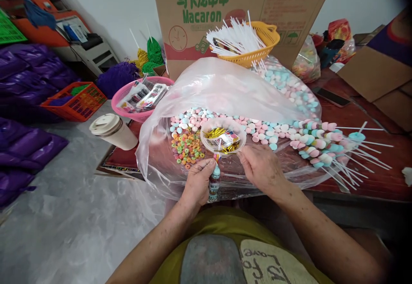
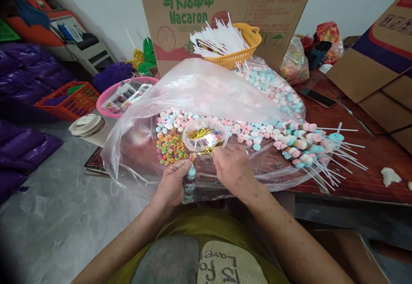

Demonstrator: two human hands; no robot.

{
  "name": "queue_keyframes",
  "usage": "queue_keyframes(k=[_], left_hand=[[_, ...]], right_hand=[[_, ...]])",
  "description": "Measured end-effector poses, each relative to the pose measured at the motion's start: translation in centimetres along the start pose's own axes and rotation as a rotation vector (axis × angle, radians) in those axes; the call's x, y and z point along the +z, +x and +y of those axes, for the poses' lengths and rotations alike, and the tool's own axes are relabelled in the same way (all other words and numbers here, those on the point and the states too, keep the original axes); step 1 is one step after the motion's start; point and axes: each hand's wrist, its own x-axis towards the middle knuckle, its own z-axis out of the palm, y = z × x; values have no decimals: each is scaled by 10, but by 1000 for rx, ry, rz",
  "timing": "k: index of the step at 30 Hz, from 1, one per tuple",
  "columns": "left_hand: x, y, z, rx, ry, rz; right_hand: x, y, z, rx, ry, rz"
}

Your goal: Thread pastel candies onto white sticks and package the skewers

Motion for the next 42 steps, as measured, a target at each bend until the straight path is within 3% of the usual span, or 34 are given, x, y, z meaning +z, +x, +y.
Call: queue_keyframes(k=[4, 7, 10, 13, 15, 18, 20, 22, 26, 30, 33, 38, 40, 42], left_hand=[[-2, 1, 5, 40, 9, 42], [-4, -1, 6, 47, 0, 59], [-9, -1, 6, 18, -35, 130], [-15, -1, 6, -9, -69, 163], [-16, 0, 7, -14, -76, 143], [-15, -3, 10, -20, -35, 14], [-14, -6, 12, -40, 16, -152], [-16, -10, 12, -94, 85, -322], [-20, -16, 14, -209, 223, -517], [-22, -15, 30, -239, 277, -619], [-22, -11, 48, -86, 563, -677], [-27, -6, 61, 538, 1228, -707], [-32, -5, 57, 708, 1403, -656], [-37, -5, 51, 804, 1480, -513]], right_hand=[[3, 25, 8, 265, -39, -218], [13, 45, 14, 320, -2, -346], [19, 56, 20, 278, -10, -325], [12, 54, 21, 239, -45, -215], [3, 44, 13, 109, 37, -114], [-8, 21, -7, -285, 121, 38], [-10, 6, -19, -523, 37, 53], [-10, -5, -24, -656, -40, 23], [-10, -14, -23, -741, -35, 38], [-13, -13, -26, -657, -35, 45], [-11, -6, -33, -458, -25, -166], [-8, 20, -35, -22, 348, -718], [-7, 36, -29, 85, 553, -925], [-2, 55, -19, 95, 674, -1066]])
